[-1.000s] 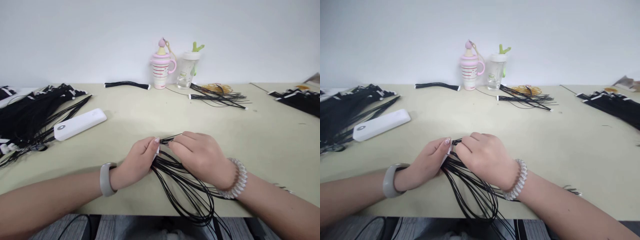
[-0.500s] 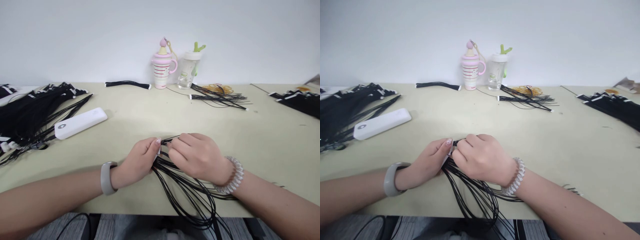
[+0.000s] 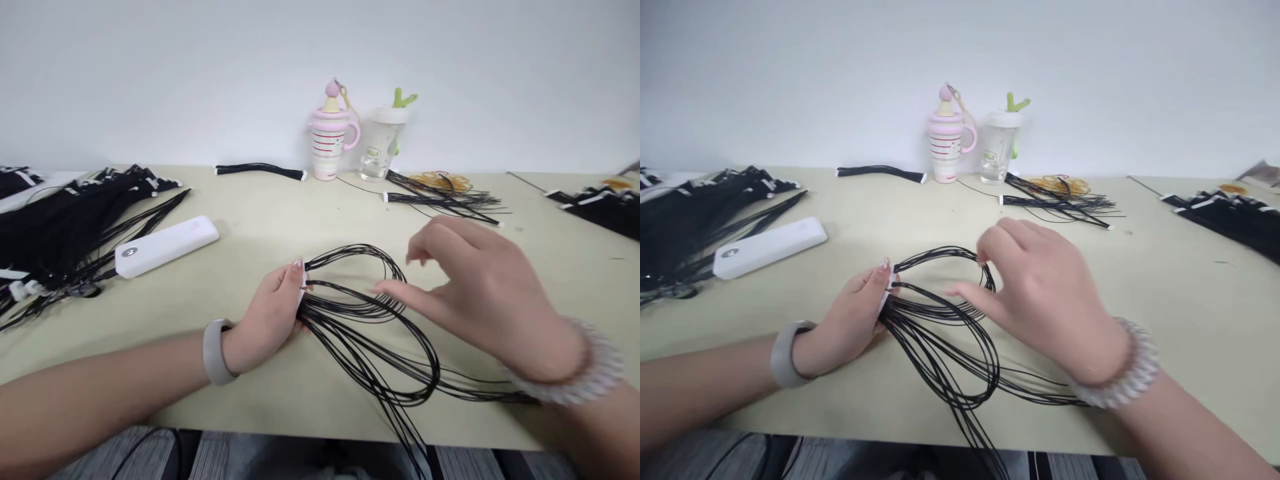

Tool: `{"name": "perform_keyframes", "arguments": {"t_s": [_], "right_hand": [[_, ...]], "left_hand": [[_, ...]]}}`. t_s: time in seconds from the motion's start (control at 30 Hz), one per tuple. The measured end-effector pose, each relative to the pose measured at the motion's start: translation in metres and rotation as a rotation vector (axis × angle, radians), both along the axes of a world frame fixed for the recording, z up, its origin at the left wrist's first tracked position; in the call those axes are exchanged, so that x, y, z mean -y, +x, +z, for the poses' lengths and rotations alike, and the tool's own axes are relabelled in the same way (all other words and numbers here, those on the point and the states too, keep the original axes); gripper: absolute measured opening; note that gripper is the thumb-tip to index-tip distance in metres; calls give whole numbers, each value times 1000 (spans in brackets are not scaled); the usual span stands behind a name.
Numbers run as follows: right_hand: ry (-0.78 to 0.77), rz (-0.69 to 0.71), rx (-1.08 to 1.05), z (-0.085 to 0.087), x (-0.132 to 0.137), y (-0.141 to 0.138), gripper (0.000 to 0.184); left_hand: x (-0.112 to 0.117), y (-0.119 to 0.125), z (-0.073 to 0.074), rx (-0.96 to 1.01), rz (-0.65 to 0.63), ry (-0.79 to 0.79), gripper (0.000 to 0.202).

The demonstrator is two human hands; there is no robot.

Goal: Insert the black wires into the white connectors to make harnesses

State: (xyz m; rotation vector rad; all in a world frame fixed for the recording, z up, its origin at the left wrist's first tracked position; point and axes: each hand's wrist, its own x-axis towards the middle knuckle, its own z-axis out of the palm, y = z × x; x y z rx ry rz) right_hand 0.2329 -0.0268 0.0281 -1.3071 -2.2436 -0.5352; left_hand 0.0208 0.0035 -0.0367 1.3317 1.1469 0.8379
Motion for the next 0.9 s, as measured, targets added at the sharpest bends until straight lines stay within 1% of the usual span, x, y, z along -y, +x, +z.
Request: {"name": "perform_keyframes", "arguments": {"t_s": [0.03, 0.07, 0.13, 0.17, 0.2, 0.23, 0.3, 0.37, 0.5, 0.57, 0.67, 0.73, 0.8, 0.9], "right_hand": [[-154, -29, 9, 4, 2, 6, 40], [-353, -31, 33, 7, 4, 10, 38], [-752, 45, 85, 6, 5, 13, 38], [-896, 108, 91, 4, 5, 11, 37], [-988, 179, 71, 0, 5, 7, 35], [-1032, 244, 23, -5, 4, 1, 34], [-1049, 360, -118, -16, 1, -14, 33], [-1032, 408, -249, -27, 0, -28, 34], [-974, 341, -358, -41, 2, -43, 36], [-967, 317, -373, -44, 3, -44, 37], [-943, 319, -366, -47, 3, -44, 36], [-887, 320, -341, -48, 3, -46, 33], [-797, 312, -303, -48, 3, -49, 29], [-715, 304, -261, -43, 4, -52, 22]], "left_hand": [[-1, 0, -1, 27, 21, -27, 44], [-1, 1, -2, 42, 37, -43, 44], [-1, 1, -2, 50, 41, -53, 44], [-1, 2, -1, 41, 29, -44, 44], [0, 2, 0, 21, 14, -21, 44], [1, 2, 2, -9, -3, 15, 44], [2, 1, 4, -88, -38, 107, 44], [4, 0, 5, -162, -55, 189, 43], [5, -1, 5, -214, -74, 269, 41], [5, -2, 4, -215, -86, 290, 40], [6, -2, 5, -218, -101, 327, 39], [7, -2, 6, -223, -97, 347, 39], [7, -1, 7, -233, -93, 353, 38], [6, -1, 8, -243, -106, 333, 38]]}}
